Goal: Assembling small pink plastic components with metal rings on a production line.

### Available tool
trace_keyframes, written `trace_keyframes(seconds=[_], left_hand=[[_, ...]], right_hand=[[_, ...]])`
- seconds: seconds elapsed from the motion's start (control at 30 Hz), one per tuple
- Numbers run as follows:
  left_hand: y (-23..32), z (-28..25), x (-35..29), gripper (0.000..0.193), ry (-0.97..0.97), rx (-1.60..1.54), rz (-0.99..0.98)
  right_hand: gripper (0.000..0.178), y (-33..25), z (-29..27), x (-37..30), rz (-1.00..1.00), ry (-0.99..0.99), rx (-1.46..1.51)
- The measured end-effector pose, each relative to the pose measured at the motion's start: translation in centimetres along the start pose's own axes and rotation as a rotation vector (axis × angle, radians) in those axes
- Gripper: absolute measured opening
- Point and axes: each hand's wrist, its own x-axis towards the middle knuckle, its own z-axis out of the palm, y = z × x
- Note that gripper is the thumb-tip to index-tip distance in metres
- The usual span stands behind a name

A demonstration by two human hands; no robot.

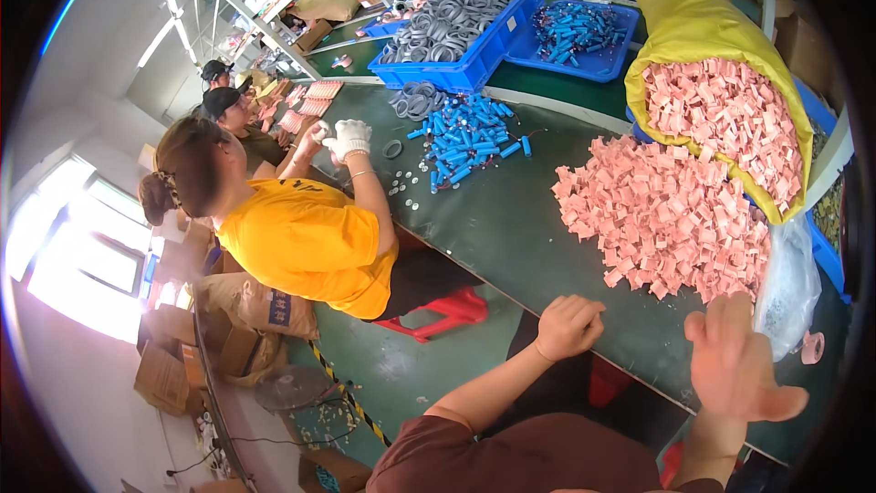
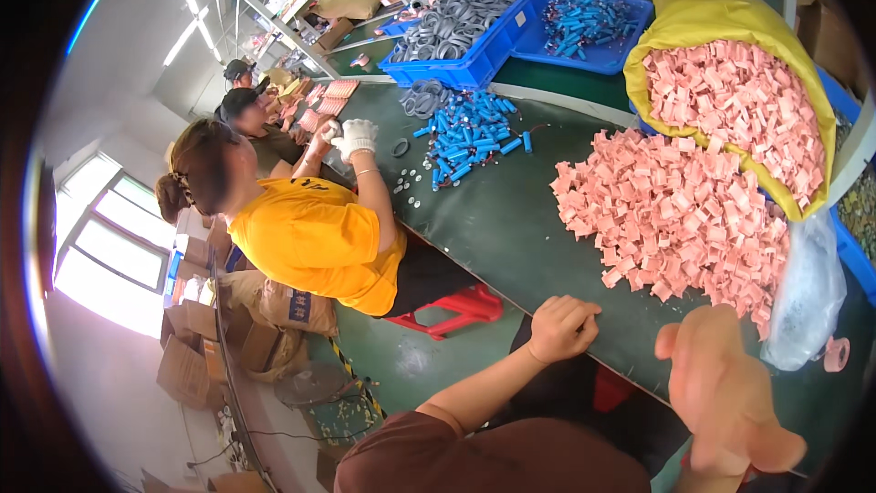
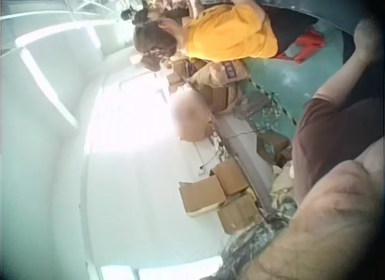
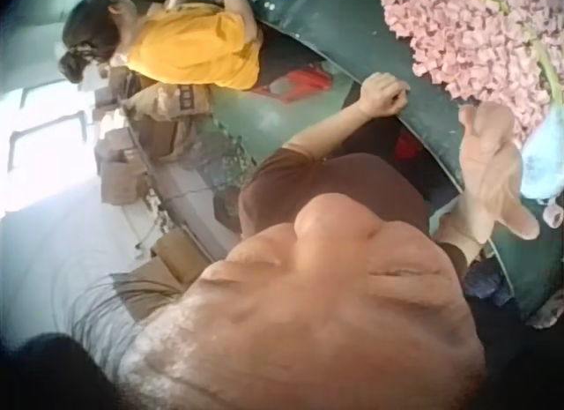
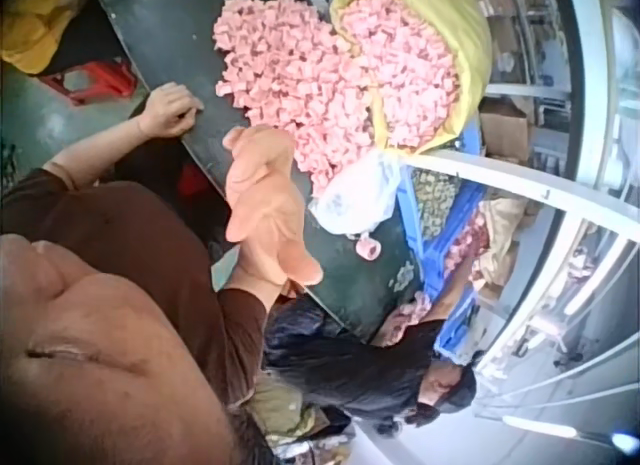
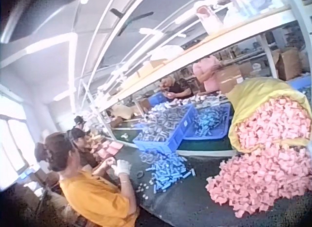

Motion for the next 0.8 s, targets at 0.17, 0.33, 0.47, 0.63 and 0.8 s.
trace_keyframes(seconds=[0.17,0.33,0.47,0.63,0.8], left_hand=[[0.2,0.4,0.3,0.014,-0.027,-0.026,0.018],[-1.0,0.0,-0.2,0.013,-0.084,0.086,0.012],[-0.9,0.6,-0.2,0.016,-0.145,0.128,0.019],[-1.2,1.0,-0.8,0.016,-0.158,0.102,0.021],[-1.3,0.9,-0.9,0.016,-0.149,0.127,-0.011]], right_hand=[[0.045,3.2,-4.5,-4.3,0.114,0.188,-0.236],[0.011,4.9,-6.6,-6.8,0.256,0.29,-0.198],[0.012,5.4,-8.4,-10.9,0.262,0.46,-0.509],[0.016,2.3,-11.6,-14.1,0.094,0.618,-1.252],[0.02,-4.1,-23.2,-17.6,-0.139,1.152,-1.928]])
